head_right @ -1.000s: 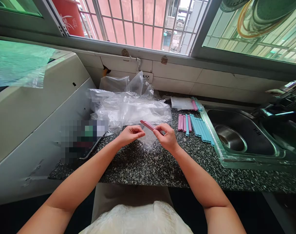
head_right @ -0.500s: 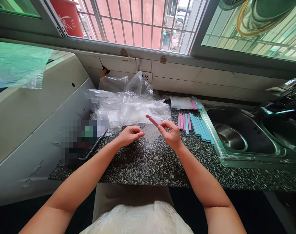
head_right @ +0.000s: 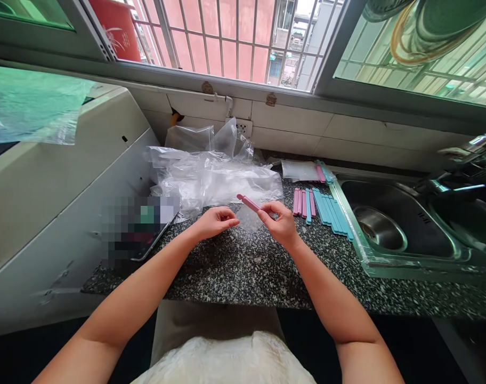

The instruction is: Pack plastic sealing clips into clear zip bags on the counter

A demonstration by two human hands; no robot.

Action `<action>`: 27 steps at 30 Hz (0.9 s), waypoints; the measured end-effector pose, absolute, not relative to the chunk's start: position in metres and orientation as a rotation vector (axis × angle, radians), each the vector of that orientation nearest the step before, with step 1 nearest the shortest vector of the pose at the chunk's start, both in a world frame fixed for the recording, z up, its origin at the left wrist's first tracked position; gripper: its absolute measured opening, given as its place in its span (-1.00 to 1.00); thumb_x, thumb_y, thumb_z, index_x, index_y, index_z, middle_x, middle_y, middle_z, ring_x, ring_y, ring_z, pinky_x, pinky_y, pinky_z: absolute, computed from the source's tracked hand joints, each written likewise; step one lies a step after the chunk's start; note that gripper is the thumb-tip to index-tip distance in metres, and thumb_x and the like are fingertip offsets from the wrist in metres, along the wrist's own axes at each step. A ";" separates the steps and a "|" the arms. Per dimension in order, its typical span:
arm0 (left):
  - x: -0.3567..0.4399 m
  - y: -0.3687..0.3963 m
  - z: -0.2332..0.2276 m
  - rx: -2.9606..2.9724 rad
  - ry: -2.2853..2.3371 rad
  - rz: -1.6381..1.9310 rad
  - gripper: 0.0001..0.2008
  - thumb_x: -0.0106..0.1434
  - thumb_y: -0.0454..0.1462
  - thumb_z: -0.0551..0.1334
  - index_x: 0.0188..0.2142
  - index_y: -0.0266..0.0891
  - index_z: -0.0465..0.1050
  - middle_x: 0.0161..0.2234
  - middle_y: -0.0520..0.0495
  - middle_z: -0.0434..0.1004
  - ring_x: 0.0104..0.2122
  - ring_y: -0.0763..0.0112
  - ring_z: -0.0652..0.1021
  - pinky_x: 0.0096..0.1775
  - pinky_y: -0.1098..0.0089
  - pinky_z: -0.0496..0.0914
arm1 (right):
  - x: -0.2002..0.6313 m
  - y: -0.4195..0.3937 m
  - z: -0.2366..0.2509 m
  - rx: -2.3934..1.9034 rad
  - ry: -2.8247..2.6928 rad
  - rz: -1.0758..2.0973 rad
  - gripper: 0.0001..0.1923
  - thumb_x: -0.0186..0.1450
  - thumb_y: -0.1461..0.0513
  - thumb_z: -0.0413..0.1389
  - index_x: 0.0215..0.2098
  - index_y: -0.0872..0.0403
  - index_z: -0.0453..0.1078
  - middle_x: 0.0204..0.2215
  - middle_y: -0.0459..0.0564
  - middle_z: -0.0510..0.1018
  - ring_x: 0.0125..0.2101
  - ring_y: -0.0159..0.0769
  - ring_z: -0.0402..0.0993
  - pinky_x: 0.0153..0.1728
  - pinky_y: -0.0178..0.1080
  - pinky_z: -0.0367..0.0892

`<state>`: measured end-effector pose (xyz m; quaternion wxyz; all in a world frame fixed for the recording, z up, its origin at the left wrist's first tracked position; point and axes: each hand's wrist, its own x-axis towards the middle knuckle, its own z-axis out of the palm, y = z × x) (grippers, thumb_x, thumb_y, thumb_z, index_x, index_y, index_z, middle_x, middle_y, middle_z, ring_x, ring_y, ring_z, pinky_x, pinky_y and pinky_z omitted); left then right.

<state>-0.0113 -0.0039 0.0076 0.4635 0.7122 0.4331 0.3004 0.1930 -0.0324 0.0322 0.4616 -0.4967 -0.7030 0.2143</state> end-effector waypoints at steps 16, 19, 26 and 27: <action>-0.017 -0.010 0.029 1.666 0.902 0.858 -0.73 0.01 -0.12 0.25 -0.54 -0.31 0.33 -0.65 0.12 0.17 -0.60 0.62 0.19 -0.56 0.53 0.08 | 0.180 -0.039 0.032 -1.150 -1.930 0.701 -0.81 0.15 0.12 0.11 -0.48 0.09 0.40 -0.55 -0.09 0.43 -0.51 -0.41 0.30 -0.49 -0.33 0.23; -0.017 -0.010 0.027 1.718 0.908 0.817 -0.75 0.04 -0.14 0.23 -0.53 -0.31 0.35 -0.65 0.11 0.18 -0.61 0.62 0.20 -0.58 0.54 0.09 | 0.181 -0.038 0.031 -1.183 -1.893 0.734 -0.79 0.14 0.10 0.12 -0.48 0.09 0.40 -0.55 -0.08 0.44 -0.50 -0.40 0.32 -0.50 -0.33 0.23; -0.017 -0.006 0.022 1.647 0.967 0.919 -0.73 0.03 -0.12 0.23 -0.53 -0.33 0.37 -0.66 0.10 0.18 -0.61 0.61 0.19 -0.57 0.52 0.08 | 0.186 -0.030 0.027 -1.267 -1.723 0.855 -0.75 0.05 0.09 0.18 -0.40 0.09 0.39 -0.54 -0.11 0.46 -0.52 -0.40 0.34 -0.49 -0.34 0.24; -0.017 -0.005 0.023 1.631 0.978 0.947 -0.72 0.03 -0.11 0.23 -0.53 -0.32 0.38 -0.66 0.09 0.19 -0.61 0.60 0.20 -0.57 0.52 0.08 | 0.187 -0.029 0.026 -1.279 -1.712 0.848 -0.76 0.04 0.10 0.19 -0.40 0.09 0.39 -0.54 -0.11 0.45 -0.52 -0.41 0.33 -0.50 -0.34 0.23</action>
